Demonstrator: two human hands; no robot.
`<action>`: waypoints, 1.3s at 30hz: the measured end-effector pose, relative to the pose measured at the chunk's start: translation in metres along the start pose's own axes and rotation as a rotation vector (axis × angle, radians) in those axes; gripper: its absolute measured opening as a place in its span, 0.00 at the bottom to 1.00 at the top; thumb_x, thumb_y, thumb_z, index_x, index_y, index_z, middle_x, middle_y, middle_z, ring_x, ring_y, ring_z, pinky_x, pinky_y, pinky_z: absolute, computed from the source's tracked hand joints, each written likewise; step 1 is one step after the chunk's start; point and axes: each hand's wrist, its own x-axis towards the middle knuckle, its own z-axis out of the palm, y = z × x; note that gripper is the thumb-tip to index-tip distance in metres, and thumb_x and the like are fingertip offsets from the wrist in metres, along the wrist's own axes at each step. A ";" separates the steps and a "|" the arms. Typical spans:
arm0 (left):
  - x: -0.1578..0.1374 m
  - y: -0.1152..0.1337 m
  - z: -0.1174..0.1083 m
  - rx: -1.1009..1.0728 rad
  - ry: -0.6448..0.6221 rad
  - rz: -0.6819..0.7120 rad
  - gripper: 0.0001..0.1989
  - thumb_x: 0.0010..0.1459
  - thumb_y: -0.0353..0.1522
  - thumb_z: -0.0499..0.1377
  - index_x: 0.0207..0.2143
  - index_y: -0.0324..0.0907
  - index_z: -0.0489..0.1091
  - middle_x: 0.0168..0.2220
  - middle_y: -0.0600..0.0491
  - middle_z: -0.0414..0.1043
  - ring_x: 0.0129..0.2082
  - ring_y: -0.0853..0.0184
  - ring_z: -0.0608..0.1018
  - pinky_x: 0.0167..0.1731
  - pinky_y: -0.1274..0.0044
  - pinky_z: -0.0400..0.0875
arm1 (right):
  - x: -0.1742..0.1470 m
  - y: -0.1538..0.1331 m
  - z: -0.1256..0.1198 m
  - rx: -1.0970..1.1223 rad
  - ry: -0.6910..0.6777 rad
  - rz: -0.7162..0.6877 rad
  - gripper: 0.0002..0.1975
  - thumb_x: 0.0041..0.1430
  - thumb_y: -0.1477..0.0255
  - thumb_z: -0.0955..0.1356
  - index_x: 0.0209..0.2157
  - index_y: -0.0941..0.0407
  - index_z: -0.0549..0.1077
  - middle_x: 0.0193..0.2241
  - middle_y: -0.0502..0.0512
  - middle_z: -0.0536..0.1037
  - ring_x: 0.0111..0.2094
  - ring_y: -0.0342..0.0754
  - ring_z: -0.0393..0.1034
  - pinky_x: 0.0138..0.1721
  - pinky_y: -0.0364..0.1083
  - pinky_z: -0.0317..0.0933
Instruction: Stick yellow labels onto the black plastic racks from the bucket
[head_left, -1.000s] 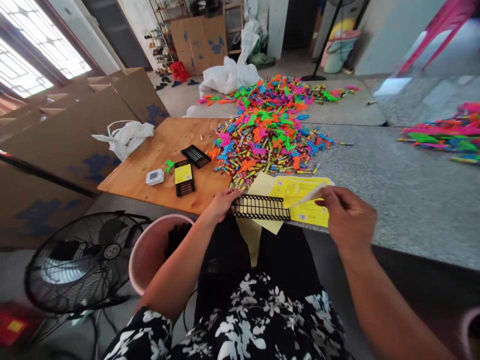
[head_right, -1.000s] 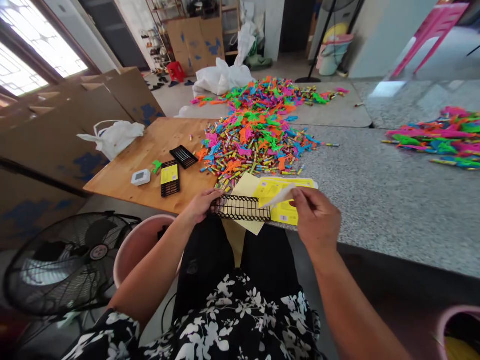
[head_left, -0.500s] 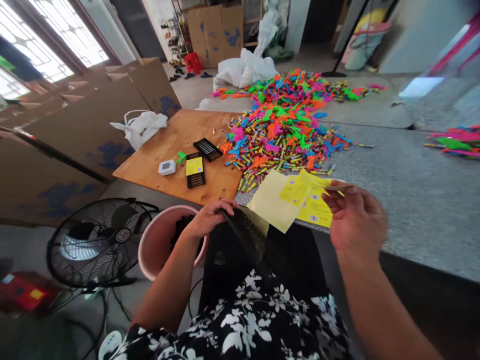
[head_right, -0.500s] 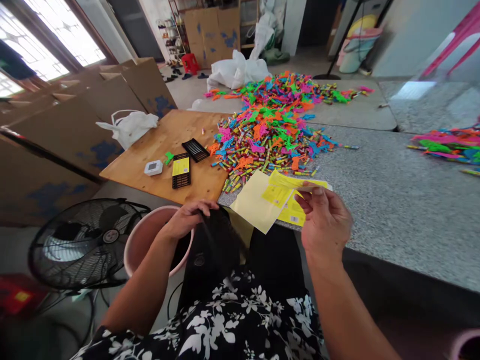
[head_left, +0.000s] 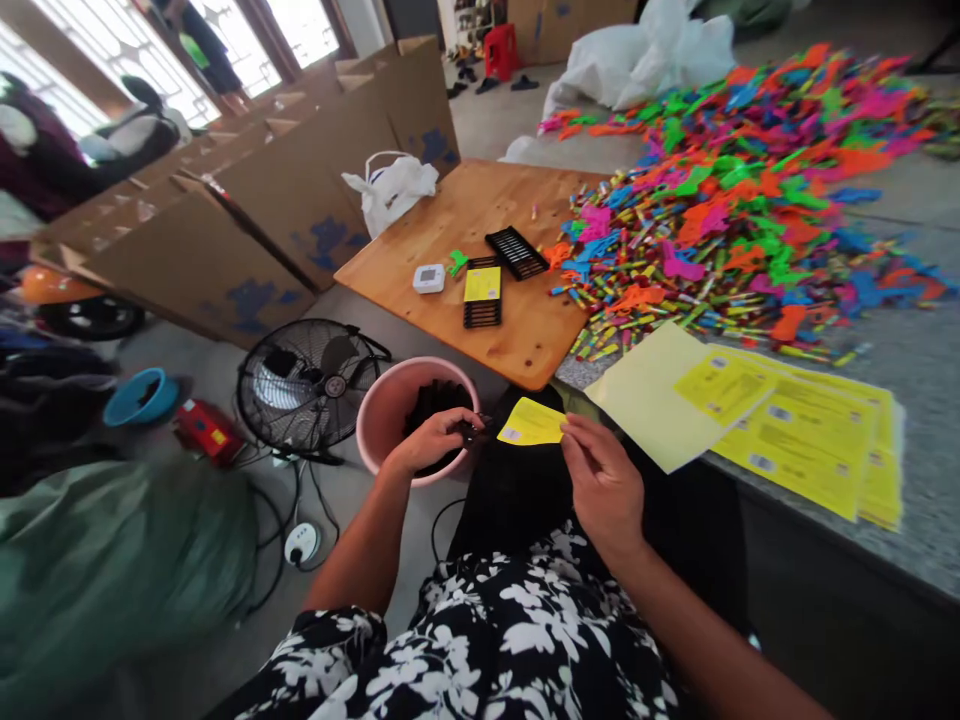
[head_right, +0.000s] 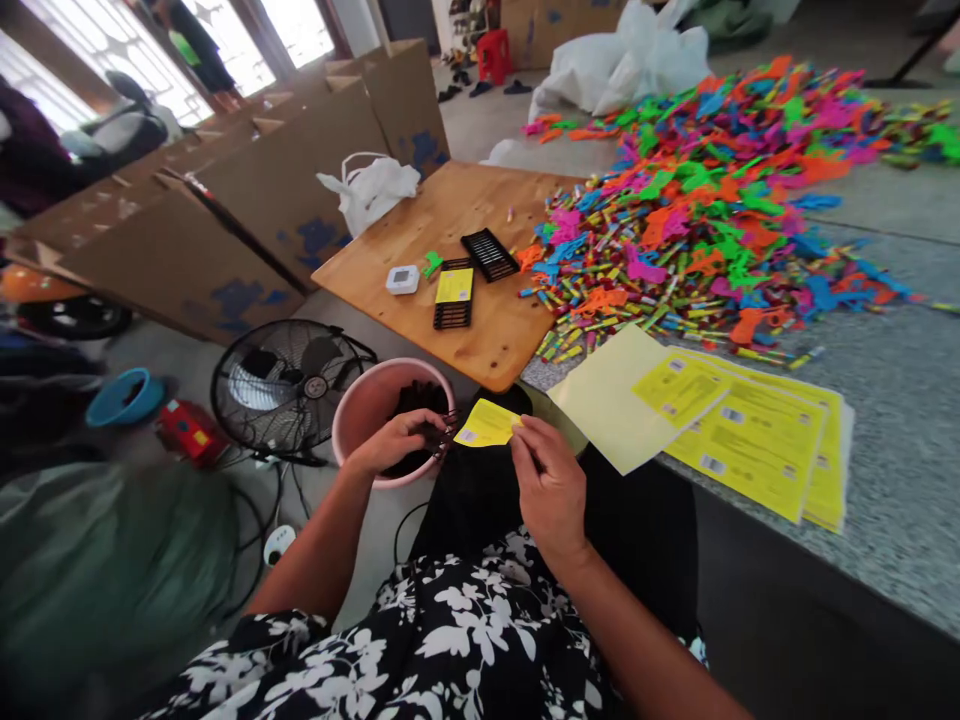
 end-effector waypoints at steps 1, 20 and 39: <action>-0.004 -0.001 0.000 -0.080 -0.030 -0.038 0.20 0.48 0.24 0.59 0.46 0.39 0.77 0.45 0.48 0.80 0.44 0.63 0.80 0.48 0.71 0.74 | 0.000 -0.002 0.002 -0.018 -0.020 -0.035 0.08 0.69 0.70 0.69 0.45 0.53 0.81 0.49 0.57 0.80 0.50 0.50 0.77 0.56 0.53 0.71; 0.019 -0.001 0.049 -0.438 0.324 -0.090 0.18 0.56 0.30 0.63 0.50 0.37 0.80 0.47 0.46 0.79 0.38 0.67 0.80 0.33 0.78 0.80 | 0.009 0.002 0.016 -0.172 -0.070 -0.236 0.09 0.69 0.72 0.68 0.46 0.54 0.80 0.49 0.60 0.80 0.50 0.52 0.77 0.57 0.55 0.72; 0.020 -0.007 0.049 -0.421 0.271 -0.069 0.27 0.50 0.35 0.72 0.53 0.37 0.77 0.39 0.49 0.81 0.32 0.71 0.80 0.33 0.79 0.77 | -0.005 0.014 0.013 -0.191 -0.170 -0.149 0.10 0.70 0.68 0.67 0.45 0.53 0.81 0.49 0.60 0.80 0.50 0.52 0.77 0.58 0.56 0.71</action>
